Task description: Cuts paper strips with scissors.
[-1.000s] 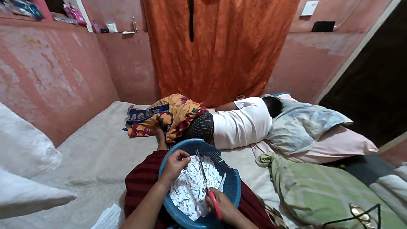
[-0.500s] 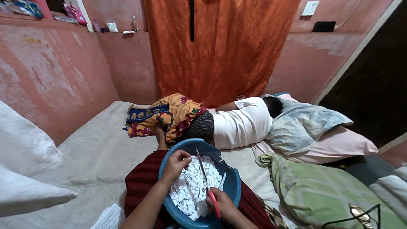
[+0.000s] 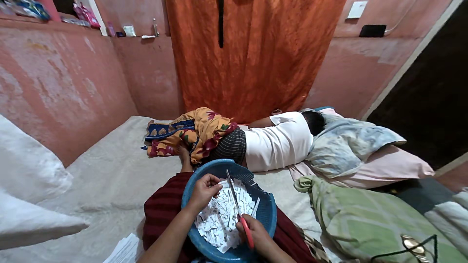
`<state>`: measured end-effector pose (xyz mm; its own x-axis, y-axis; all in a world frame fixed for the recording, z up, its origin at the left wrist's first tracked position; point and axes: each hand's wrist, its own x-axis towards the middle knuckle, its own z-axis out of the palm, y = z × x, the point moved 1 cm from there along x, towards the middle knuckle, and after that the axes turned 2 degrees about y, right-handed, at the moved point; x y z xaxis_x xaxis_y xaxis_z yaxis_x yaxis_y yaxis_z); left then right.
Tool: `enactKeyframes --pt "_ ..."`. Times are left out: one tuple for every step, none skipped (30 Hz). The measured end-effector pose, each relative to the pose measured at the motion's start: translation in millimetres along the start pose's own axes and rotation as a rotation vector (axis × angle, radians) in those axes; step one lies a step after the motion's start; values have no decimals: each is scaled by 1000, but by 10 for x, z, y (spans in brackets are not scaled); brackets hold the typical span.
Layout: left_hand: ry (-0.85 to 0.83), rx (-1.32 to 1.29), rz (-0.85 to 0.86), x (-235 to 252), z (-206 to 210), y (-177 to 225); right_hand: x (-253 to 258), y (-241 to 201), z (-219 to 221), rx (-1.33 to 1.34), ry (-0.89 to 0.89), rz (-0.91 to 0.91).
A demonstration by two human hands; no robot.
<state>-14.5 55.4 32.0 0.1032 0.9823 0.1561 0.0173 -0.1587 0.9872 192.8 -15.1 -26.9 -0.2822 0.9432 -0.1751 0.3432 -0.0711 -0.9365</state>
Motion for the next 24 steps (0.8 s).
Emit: enactKeyframes --pt "6 -4 6 1 -8 -6 -3 2 5 -1 7 -14" --pt "14 -8 15 2 -16 -11 -3 7 9 7 13 -20" --pt "24 -12 22 2 -23 -12 -4 13 11 26 16 -21" --pt "34 -20 28 7 -29 -17 -8 13 14 45 21 -20" --pt "41 -29 31 11 -34 -21 -13 5 12 55 18 -16" --pt "45 -39 33 14 -36 -24 -14 -7 9 43 8 -4" --pt "43 -43 32 13 -32 -22 -13 -21 1 17 -18 16" --pt "34 -41 27 9 -26 -14 -9 -26 -4 -13 -46 33" --pt "16 -37 14 5 -19 -5 -3 -23 -2 -31 -56 40" --pt "-4 -35 3 2 -12 0 4 -18 -1 -39 -58 41" --pt "-24 -30 -3 0 -8 -1 5 -17 -2 -40 -58 36" --pt "-42 -23 -5 -1 -7 -5 6 -12 -1 -39 -51 24" --pt "-51 -16 -5 -2 -6 -8 5 2 4 -33 -37 7" --pt "-51 -13 -4 -3 -5 -8 2 14 8 -24 -23 -8" --pt "-44 -14 -5 -3 -6 -5 -4 20 15 -14 -6 -21" --pt "-33 -18 -4 -2 -7 -3 -10 20 16 -3 3 -30" --pt "-21 -26 -4 0 -8 -2 -13 18 13 7 3 -34" --pt "-10 -35 -4 3 -10 -3 -12 18 9 16 1 -32" --pt "-2 -42 -2 5 -12 -3 -7 20 8 19 -3 -22" --pt "4 -47 2 6 -12 -6 -3 16 6 8 -19 -3" --pt "7 -49 4 6 -11 -8 -3 0 0 -18 -46 24" --pt "4 -49 2 7 -8 -9 1 -4 1 -39 -59 38" --pt "-4 -43 -3 5 -5 -5 4 -2 4 -52 -65 42" --pt "-16 -32 -10 3 -1 2 7 -1 4 -59 -66 37"
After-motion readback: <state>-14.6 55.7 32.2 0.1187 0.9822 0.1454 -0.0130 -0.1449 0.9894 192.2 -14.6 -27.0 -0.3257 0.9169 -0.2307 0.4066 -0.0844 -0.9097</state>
